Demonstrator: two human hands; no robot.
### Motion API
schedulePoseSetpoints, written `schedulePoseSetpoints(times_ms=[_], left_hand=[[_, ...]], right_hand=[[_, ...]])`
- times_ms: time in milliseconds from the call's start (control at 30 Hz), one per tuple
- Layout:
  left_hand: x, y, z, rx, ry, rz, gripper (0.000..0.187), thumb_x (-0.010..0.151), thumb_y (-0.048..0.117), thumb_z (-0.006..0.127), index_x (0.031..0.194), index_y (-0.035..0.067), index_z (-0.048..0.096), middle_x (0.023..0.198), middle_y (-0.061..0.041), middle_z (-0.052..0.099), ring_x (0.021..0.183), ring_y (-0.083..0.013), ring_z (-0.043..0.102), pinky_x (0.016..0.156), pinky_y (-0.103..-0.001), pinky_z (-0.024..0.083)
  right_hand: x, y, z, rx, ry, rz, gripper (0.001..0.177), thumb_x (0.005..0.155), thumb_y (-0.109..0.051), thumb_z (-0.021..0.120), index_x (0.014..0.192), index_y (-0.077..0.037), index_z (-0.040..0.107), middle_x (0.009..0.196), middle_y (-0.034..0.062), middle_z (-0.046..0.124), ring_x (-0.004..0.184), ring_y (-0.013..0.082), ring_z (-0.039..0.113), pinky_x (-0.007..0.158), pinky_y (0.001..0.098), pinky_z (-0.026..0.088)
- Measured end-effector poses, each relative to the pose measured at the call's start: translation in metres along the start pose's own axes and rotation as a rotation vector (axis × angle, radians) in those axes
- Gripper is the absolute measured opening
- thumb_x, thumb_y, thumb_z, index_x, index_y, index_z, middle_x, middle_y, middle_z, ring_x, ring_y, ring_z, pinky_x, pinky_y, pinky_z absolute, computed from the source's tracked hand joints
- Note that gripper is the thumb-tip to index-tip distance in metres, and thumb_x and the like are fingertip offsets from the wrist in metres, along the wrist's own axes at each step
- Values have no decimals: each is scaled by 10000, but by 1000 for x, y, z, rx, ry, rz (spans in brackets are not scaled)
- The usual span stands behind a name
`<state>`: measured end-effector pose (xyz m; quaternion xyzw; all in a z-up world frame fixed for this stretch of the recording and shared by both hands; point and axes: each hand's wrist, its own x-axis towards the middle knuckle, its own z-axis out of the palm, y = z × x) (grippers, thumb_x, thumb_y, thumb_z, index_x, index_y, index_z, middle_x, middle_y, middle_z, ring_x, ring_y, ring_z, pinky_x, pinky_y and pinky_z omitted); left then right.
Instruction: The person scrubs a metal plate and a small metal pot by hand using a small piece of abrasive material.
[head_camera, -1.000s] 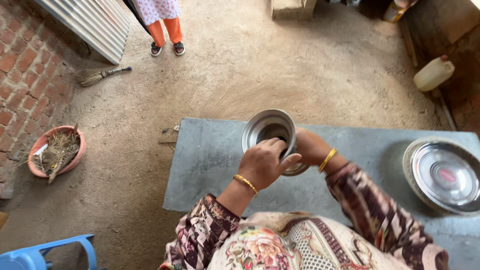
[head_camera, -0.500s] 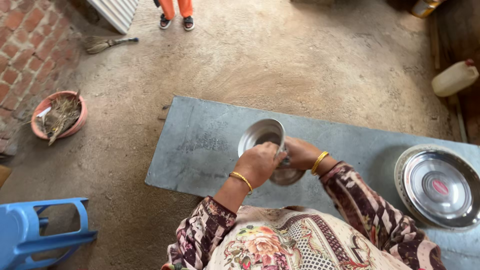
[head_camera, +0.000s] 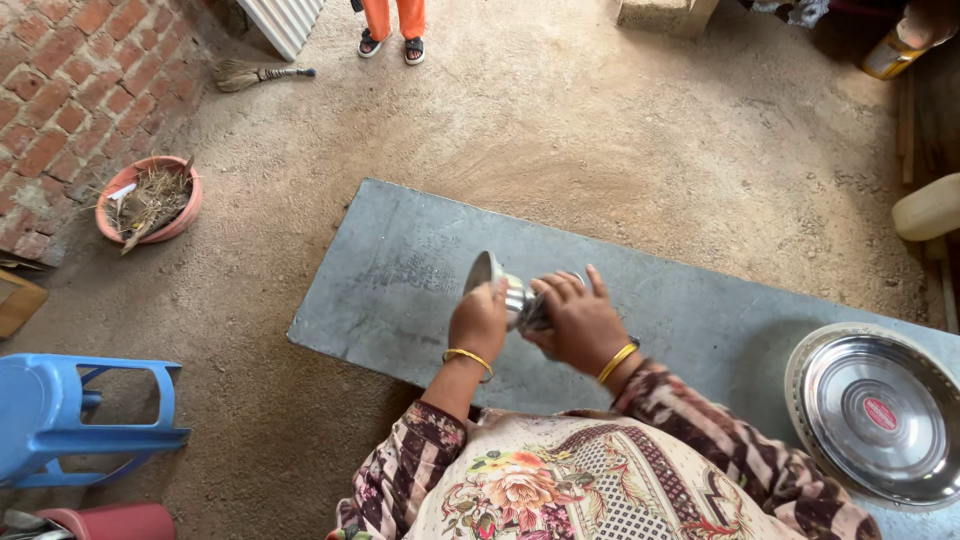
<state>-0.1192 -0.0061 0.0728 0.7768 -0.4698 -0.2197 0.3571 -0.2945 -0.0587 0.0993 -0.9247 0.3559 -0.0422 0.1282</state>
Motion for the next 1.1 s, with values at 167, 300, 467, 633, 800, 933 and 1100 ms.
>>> schedulePoseSetpoints(times_ms=[167,300,467,633,800,933,1100], left_hand=[[-12,14,0,0,60,47,475,1052,400,470,926,13,714,912,-251,721,854,-440,686,766,-518,542],[-30,42,-23,268,-42,595,394,1047,352,520,862,48,688,871,-174,726,763,-348,711,681,-437,574],[-39,56,-22,392,-136,716,393,1057,368,527,881,48,672,858,-153,725,733,-290,726,621,-387,578],[-20,33,-8,-78,158,161,488,1072,425,478,917,25,709,834,-211,713,765,-390,701,686,-478,545],[-21,38,-27,-163,218,242,505,1047,448,488,923,15,717,843,-231,705,795,-423,685,695,-494,533],[-33,58,-58,-60,130,496,468,1079,393,480,917,11,698,908,-206,701,808,-423,664,693,-487,530],[-38,79,-77,156,-109,742,400,1050,363,518,932,27,701,867,-150,708,749,-339,696,673,-443,551]], right_hand=[[-9,-10,5,-375,337,-88,945,672,-582,783,1389,-63,455,1386,174,582,1344,346,525,1166,577,250],[6,17,-11,29,139,21,1036,624,-616,852,1369,-20,446,1378,220,557,1334,352,522,1179,482,290],[-6,33,-45,563,-235,18,990,530,-462,873,1383,-111,514,1326,110,653,1244,251,630,1093,415,494],[-8,-7,-22,-259,407,-123,799,744,-387,878,1386,-92,506,1428,130,574,1349,274,554,1244,493,280],[-6,-16,-40,-466,632,-235,755,770,-381,867,1385,-95,535,1449,149,580,1379,291,562,1224,442,348],[1,-4,-75,-16,219,-149,841,657,-454,886,1313,-57,542,1298,175,640,1208,334,613,1093,451,450],[9,41,-75,325,-251,-40,881,552,-429,947,1279,-102,571,1172,111,695,1088,276,691,982,395,559]])
